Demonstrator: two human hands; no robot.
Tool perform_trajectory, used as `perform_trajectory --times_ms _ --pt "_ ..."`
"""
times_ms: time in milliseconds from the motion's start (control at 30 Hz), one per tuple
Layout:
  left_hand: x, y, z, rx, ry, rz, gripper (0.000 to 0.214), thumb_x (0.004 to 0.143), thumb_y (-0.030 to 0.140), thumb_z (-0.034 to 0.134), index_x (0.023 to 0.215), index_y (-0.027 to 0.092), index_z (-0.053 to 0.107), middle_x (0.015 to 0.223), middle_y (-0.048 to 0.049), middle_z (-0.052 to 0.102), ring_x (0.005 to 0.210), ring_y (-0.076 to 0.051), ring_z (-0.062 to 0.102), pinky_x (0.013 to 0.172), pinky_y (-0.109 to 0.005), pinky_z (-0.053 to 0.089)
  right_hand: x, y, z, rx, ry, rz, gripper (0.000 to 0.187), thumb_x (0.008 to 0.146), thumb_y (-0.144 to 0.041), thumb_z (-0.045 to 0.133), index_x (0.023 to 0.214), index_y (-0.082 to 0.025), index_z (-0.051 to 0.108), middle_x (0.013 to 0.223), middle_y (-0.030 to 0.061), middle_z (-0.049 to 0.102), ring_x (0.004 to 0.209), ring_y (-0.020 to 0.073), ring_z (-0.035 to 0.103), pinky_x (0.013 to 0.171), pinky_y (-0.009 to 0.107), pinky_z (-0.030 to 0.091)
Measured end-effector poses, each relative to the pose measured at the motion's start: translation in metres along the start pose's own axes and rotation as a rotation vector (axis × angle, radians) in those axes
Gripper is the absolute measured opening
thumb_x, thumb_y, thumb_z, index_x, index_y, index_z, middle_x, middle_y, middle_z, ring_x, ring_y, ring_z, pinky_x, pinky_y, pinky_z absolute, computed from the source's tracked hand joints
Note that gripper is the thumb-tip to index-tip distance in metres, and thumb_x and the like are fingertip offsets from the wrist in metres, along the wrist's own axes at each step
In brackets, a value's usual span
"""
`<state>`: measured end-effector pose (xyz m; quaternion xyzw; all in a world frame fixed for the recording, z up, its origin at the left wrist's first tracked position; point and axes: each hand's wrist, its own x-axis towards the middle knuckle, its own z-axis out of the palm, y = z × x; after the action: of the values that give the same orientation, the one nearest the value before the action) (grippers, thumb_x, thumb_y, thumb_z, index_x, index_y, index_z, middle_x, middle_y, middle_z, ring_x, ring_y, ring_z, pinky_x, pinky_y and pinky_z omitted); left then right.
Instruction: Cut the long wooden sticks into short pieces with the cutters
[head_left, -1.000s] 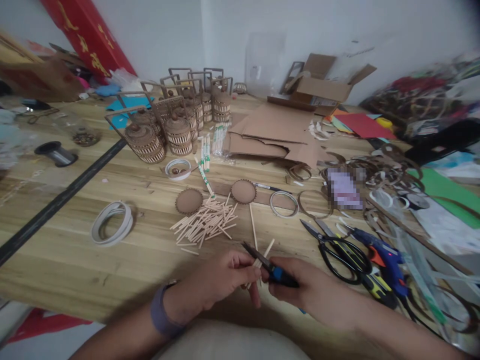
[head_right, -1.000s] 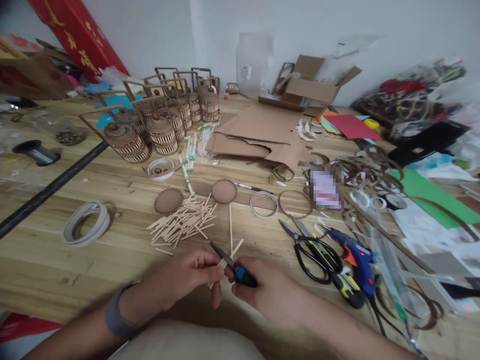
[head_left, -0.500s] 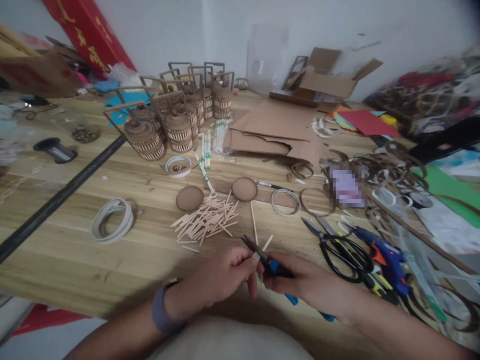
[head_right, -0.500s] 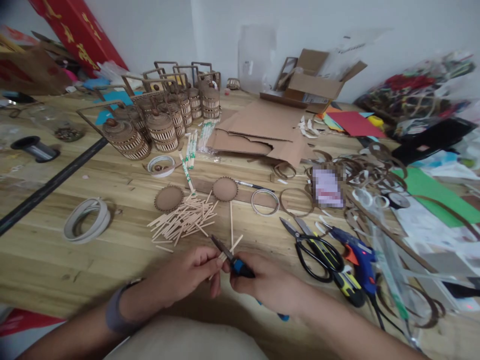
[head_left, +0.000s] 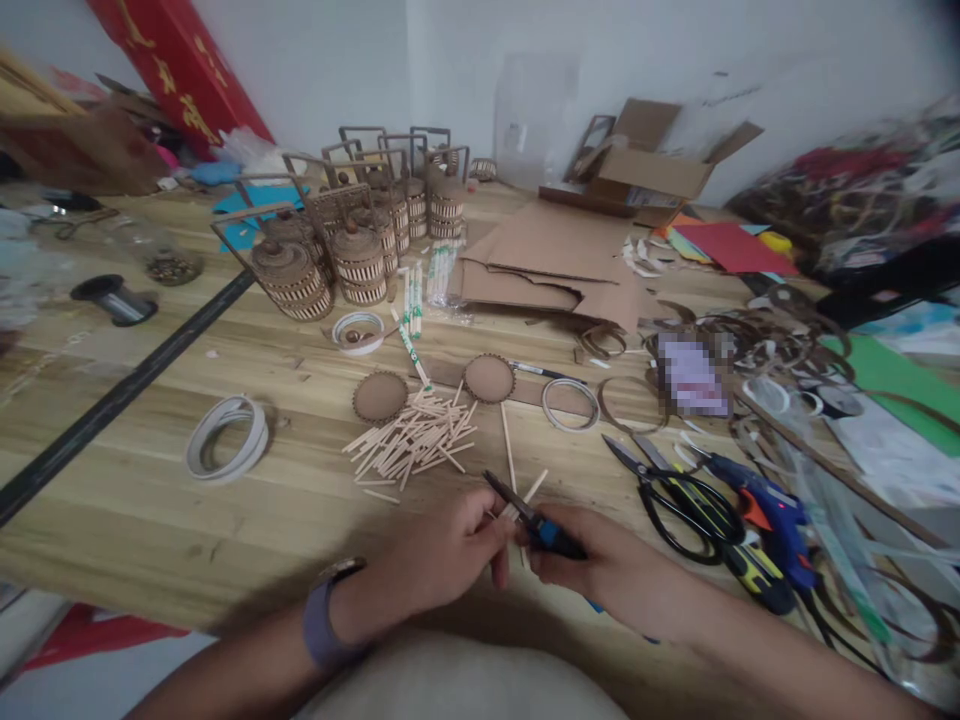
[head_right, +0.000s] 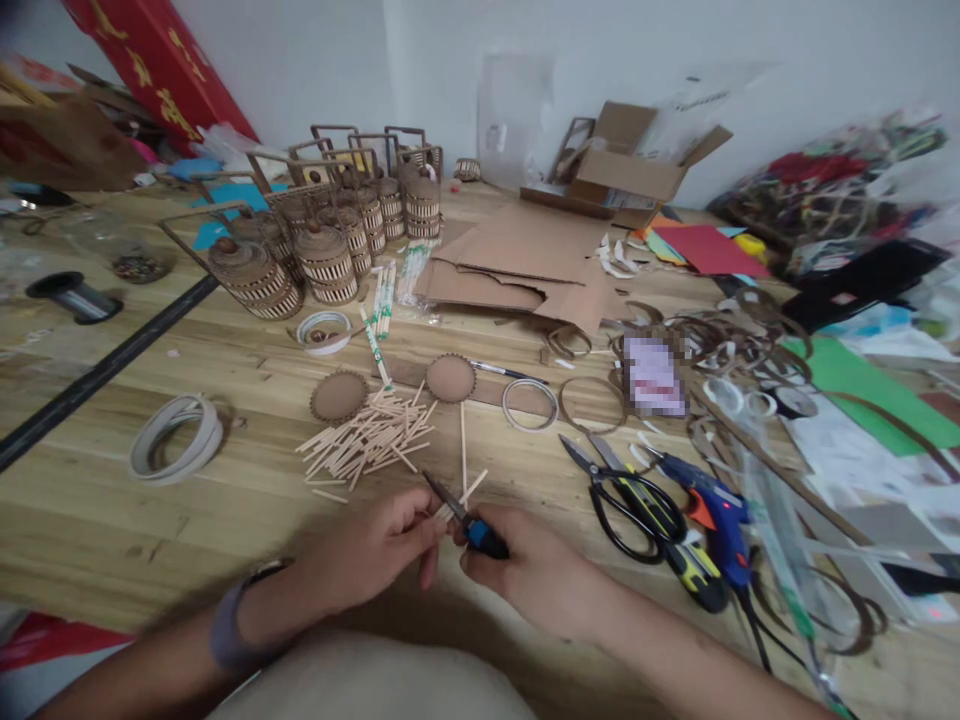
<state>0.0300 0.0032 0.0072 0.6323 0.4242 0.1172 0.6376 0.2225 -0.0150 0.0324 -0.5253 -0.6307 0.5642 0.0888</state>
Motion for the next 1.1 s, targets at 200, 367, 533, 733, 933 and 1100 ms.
perform_trajectory --times_ms 200,367,533,733,933,1100 --pt "-0.001 0.008 0.0 -0.046 -0.012 -0.025 0.03 0.096 0.035 0.036 0.084 0.018 0.057 0.06 0.0036 0.058 0.058 -0.012 0.051 0.062 -0.023 0.039 -0.004 -0.002 -0.001 0.167 -0.017 0.102 0.018 0.074 -0.035 0.056 0.083 -0.02 0.06 0.081 0.0005 0.056 0.078 0.017 0.05 0.072 0.028 0.041" --pt "-0.001 0.006 0.002 -0.046 0.011 -0.023 0.032 0.095 0.036 0.036 0.079 0.018 0.056 0.057 0.0042 0.056 0.054 -0.011 0.048 0.058 -0.022 0.037 -0.006 -0.006 0.003 0.236 -0.019 0.145 0.023 0.07 -0.036 0.057 0.087 -0.02 0.06 0.083 0.0008 0.056 0.08 0.0176 0.049 0.073 0.028 0.039" --pt "0.0 0.0 0.004 -0.086 -0.004 -0.044 0.034 0.095 0.042 0.036 0.082 0.018 0.056 0.056 0.0043 0.055 0.051 -0.011 0.046 0.053 -0.023 0.034 -0.006 -0.005 0.005 0.292 0.003 0.154 0.023 0.069 -0.033 0.058 0.089 -0.02 0.061 0.083 0.0003 0.058 0.081 0.0177 0.051 0.074 0.028 0.04" --pt "0.003 -0.002 0.006 -0.133 0.006 -0.006 0.032 0.093 0.042 0.037 0.08 0.018 0.055 0.054 0.0055 0.048 0.051 -0.011 0.045 0.054 -0.023 0.035 0.0 0.004 0.011 0.226 0.051 0.129 0.017 0.064 -0.025 0.056 0.081 -0.02 0.057 0.067 -0.0043 0.047 0.063 0.013 0.042 0.059 0.024 0.035" --pt "0.007 -0.006 0.007 -0.112 0.029 0.009 0.032 0.094 0.041 0.036 0.075 0.019 0.051 0.055 0.0056 0.048 0.052 -0.011 0.046 0.055 -0.023 0.036 0.006 0.003 0.013 0.151 0.092 0.007 0.007 0.075 -0.025 0.055 0.08 -0.02 0.058 0.067 -0.0025 0.054 0.065 0.0147 0.05 0.063 0.025 0.044" --pt "0.002 -0.005 -0.011 -0.003 0.122 0.042 0.037 0.096 0.045 0.035 0.072 0.02 0.05 0.058 0.0045 0.052 0.057 -0.012 0.051 0.06 -0.024 0.038 0.001 0.012 0.001 -0.027 0.143 -0.07 0.018 0.083 -0.035 0.054 0.091 -0.021 0.061 0.088 0.0036 0.067 0.082 0.0196 0.06 0.075 0.029 0.049"
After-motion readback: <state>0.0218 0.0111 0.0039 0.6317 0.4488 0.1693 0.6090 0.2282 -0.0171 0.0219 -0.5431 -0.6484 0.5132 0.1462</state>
